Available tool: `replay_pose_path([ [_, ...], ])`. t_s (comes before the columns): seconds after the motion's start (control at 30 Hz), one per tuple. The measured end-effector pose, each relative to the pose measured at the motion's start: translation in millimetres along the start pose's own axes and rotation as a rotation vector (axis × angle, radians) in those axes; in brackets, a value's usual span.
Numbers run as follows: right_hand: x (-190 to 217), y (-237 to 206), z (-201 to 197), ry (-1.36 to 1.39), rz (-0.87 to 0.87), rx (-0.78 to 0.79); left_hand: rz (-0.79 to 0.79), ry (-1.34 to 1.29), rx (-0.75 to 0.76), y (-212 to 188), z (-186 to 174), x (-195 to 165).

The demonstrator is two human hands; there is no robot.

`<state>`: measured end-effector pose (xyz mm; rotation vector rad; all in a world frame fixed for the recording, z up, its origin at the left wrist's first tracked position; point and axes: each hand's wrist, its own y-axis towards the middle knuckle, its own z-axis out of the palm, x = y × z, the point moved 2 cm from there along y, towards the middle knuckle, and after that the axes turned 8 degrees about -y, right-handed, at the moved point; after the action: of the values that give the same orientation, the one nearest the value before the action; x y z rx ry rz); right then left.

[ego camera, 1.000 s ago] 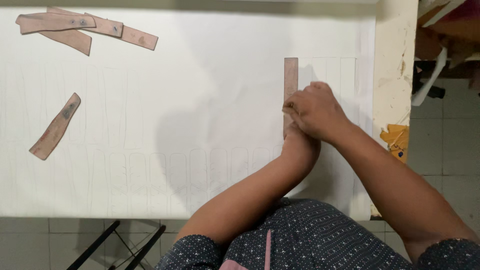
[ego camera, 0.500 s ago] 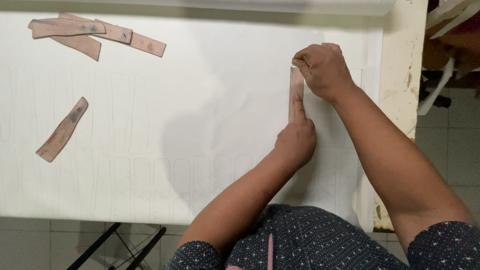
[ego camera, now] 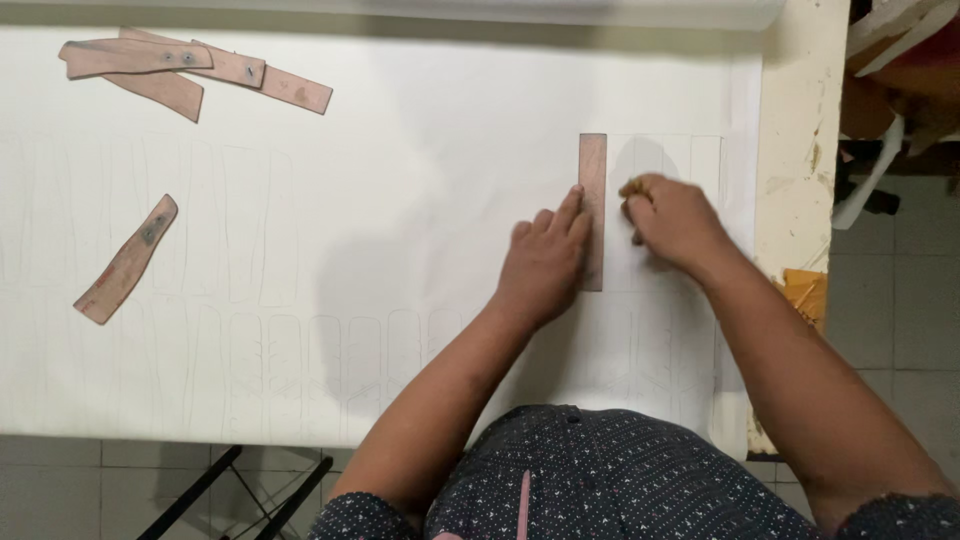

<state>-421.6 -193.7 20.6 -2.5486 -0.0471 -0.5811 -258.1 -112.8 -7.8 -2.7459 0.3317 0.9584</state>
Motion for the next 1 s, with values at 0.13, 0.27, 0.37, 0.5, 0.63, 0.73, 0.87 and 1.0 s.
replay_pose_path([
  [0.13, -3, -29, 32, 0.365, -0.004, 0.002, -0.068, 0.063, -0.019, -13, -11, 18],
  [0.27, -5, -30, 49, 0.577, -0.061, 0.019, -0.13, 0.042, -0.014, -18, -20, 30],
  [0.37, -8, -30, 53, 0.615, -0.077, 0.058, -0.145, 0.024, -0.003, -20, -24, 36],
  [0.5, -13, -31, 54, 0.582, -0.108, 0.125, -0.126, -0.01, 0.006, -19, -27, 40],
  [0.63, -16, -32, 55, 0.604, -0.141, 0.158, -0.153, -0.017, 0.032, -19, -27, 41],
  [0.73, -18, -32, 57, 0.632, -0.115, 0.166, -0.155, -0.016, 0.026, -19, -27, 40],
  [0.87, -17, -33, 57, 0.613, -0.113, 0.161, -0.169, -0.011, 0.029, -20, -27, 39],
  [1.0, -15, -34, 55, 0.587, -0.088, 0.152, -0.177, -0.006, 0.035, -19, -26, 39],
])
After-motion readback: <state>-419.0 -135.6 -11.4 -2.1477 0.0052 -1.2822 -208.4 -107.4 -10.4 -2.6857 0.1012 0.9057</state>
